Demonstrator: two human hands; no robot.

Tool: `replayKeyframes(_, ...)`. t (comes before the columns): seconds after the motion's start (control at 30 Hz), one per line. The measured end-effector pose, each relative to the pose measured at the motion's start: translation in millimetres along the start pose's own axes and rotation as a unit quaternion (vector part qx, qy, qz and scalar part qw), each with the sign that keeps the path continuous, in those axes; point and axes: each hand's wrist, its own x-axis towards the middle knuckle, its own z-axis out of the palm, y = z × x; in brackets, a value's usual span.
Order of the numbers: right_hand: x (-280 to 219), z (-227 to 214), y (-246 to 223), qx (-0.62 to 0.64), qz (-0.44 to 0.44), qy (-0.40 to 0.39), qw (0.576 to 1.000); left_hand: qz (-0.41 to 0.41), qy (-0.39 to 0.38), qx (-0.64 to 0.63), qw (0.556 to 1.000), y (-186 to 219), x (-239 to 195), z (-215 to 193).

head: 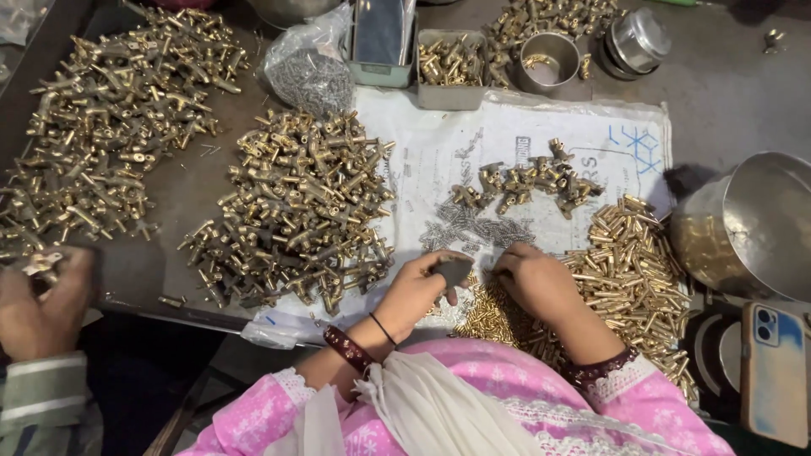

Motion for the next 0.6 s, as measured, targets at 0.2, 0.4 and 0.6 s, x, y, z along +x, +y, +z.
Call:
replayKeyframes(0.2, 2.5, -1.4, 2.6, -0.021, 0.036, -0.008, 0.999, -0.012, -0.013, 0.099, 0.995, -7.4, 8.8, -3.9)
replayKeyframes(0.4, -6.1, 8.9, 5.6, -0.032, 0.044, 0.023, 0.998, -0.009, -0.052, 0.111, 0.992, -6.5, 17.3, -4.7)
replayKeyframes(0.6, -15.4, -8.4, -9.5, -0.009, 0.082, 0.042, 0.996, 0.003, -0.086, 0.177, 0.980, -6.2, 12.8, -0.7)
